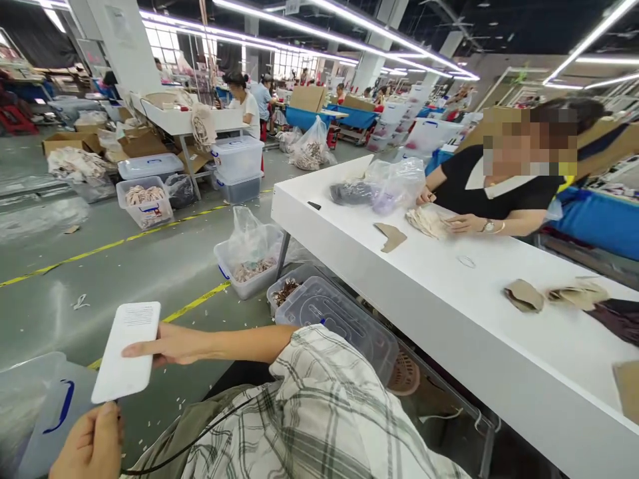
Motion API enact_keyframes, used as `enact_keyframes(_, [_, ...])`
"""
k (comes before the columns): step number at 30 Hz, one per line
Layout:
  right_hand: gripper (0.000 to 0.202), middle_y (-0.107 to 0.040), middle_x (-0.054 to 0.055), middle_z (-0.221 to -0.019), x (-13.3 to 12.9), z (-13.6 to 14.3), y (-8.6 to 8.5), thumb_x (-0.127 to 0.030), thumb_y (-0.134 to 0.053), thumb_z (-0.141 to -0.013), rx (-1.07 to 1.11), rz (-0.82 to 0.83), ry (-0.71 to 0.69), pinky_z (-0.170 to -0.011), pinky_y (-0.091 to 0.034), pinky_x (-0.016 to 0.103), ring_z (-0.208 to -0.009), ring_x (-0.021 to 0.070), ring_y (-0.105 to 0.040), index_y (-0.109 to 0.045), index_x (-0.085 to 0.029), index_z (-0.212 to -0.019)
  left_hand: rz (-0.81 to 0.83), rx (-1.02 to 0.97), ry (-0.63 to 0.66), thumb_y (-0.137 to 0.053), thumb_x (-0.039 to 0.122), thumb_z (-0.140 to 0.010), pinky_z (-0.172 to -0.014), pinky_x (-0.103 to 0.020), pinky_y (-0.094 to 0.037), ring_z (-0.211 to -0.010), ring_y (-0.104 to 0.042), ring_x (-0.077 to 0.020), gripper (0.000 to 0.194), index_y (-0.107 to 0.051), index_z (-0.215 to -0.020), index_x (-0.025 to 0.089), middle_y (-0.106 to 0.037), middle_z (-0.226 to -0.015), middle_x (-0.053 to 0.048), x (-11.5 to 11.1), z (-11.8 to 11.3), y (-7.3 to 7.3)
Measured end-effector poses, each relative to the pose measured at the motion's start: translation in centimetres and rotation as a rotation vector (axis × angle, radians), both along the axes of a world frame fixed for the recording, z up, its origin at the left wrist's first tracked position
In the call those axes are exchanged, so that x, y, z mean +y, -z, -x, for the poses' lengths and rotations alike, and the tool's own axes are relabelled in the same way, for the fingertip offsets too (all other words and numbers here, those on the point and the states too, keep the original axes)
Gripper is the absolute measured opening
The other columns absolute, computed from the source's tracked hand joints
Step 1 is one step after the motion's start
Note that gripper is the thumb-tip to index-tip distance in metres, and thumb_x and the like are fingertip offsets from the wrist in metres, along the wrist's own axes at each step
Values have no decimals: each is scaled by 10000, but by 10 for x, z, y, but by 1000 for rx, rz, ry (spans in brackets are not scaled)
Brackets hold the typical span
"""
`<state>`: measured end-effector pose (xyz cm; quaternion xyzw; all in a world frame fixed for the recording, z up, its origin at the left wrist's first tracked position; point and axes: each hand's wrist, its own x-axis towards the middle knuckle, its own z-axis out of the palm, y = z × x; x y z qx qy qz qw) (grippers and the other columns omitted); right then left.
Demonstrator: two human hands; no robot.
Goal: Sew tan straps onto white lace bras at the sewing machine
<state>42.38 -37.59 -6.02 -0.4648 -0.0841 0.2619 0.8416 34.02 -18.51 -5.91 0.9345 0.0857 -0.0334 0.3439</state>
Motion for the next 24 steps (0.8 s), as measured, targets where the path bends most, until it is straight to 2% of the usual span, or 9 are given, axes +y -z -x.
enact_keyframes(6, [558,-732,-49,-1079,-25,3,5,-334,-925,-533,108,-5,138,-764,-567,199,-924,103,-684,-696,-292,-1040,405,13,82,-461,590,-888,-563,-275,-406,-609,-529,-169,400,-593,-845,215,-605,-666,3,-37,-11,5])
enact_keyframes(9, [607,-744,27,-1033,-54,-5,-8,-274,-945,-478,187,-4,181,-736,-578,224,-844,123,-700,-699,-201,-1028,710,70,75,-446,694,-838,-565,-302,-453,-603,-572,-186,541,-613,-954,192,-646,-707,-16,-59,-19,11])
enact_keyframes(12, [493,-763,44,-916,-114,-15,-52,-199,-892,-557,165,118,181,-717,-587,266,-762,138,-708,-682,-126,-997,884,139,25,-439,735,-789,-578,-325,-479,-612,-616,-203,619,-620,-1001,182,-678,-743,-38,-65,-28,29])
enact_keyframes(15, [338,-762,39,-914,-197,-9,-124,-70,-743,-701,75,389,190,-747,-570,291,-792,118,-705,-625,-30,-1016,831,194,3,-518,713,-765,-640,-333,-503,-702,-650,-213,600,-635,-1036,191,-706,-834,-52,-54,-31,56])
enact_keyframes(18, [263,-751,106,-936,-285,12,-198,77,-701,-621,248,750,317,-777,-531,234,-880,108,-696,-605,79,-866,746,238,27,-622,693,-705,-749,-362,-525,-842,-663,-236,608,-646,-1059,200,-718,-937,-57,-37,-28,79])
enact_keyframes(19, [211,-745,144,-946,-312,20,-218,109,-667,-612,299,806,351,-765,-523,221,-901,125,-701,-602,101,-813,741,254,40,-643,690,-683,-763,-366,-524,-858,-660,-237,616,-647,-1052,197,-716,-944,-57,-32,-26,84])
enact_keyframes(20, [140,-737,166,-948,-337,29,-233,116,-624,-637,353,856,401,-756,-510,213,-926,138,-702,-593,119,-773,747,270,48,-656,688,-664,-760,-365,-520,-855,-656,-235,624,-646,-1041,192,-715,-936,-58,-29,-25,87])
enact_keyframes(21, [68,-734,162,-912,-359,37,-245,98,-595,-664,478,934,546,-740,-493,205,-925,140,-703,-584,130,-724,758,284,50,-666,686,-646,-751,-363,-517,-845,-653,-232,631,-645,-1032,186,-714,-924,-58,-26,-24,89])
enact_keyframes(24, [191,-720,151,-851,-408,66,-257,1,-533,-745,666,1022,932,-696,-451,201,-915,134,-703,-557,134,-611,794,330,18,-708,657,-580,-727,-351,-508,-814,-645,-223,643,-645,-1007,180,-716,-879,-50,-23,-25,93])
